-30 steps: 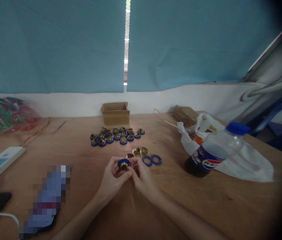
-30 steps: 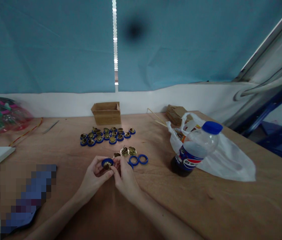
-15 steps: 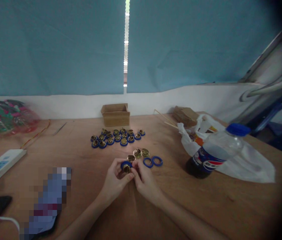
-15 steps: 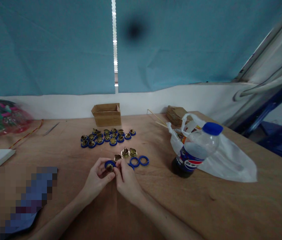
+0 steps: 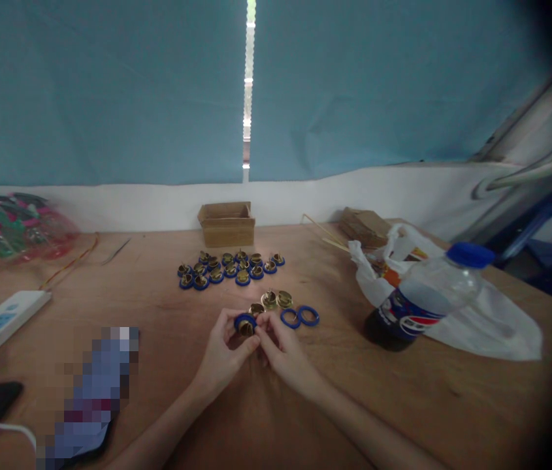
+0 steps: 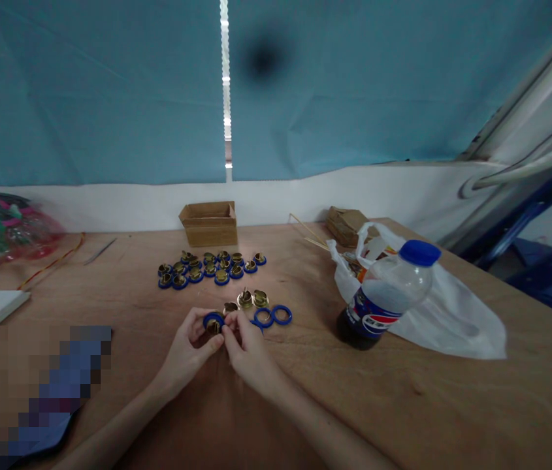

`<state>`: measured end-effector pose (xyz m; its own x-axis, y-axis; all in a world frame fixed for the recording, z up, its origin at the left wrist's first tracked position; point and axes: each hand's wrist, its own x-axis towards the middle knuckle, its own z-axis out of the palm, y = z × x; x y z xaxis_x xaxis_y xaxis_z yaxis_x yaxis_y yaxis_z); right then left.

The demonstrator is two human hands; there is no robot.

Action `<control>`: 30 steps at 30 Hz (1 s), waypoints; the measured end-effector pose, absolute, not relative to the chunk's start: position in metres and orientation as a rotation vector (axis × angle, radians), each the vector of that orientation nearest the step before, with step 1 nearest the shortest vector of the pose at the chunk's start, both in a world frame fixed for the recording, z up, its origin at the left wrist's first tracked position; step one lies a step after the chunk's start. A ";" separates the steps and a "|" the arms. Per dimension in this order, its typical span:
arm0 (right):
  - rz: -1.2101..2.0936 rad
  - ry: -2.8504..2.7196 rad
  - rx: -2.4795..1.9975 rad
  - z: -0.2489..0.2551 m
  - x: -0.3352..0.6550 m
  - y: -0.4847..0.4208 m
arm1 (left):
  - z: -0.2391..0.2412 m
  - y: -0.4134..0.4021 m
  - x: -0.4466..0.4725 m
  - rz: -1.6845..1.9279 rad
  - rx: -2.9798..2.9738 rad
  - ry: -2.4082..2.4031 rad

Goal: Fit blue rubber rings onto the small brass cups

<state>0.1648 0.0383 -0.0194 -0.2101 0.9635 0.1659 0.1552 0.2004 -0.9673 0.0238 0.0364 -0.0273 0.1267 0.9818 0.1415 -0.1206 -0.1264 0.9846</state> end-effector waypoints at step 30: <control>1.441 -1.345 -1.035 -0.009 0.164 0.032 | -0.030 0.040 0.025 1.277 1.312 0.918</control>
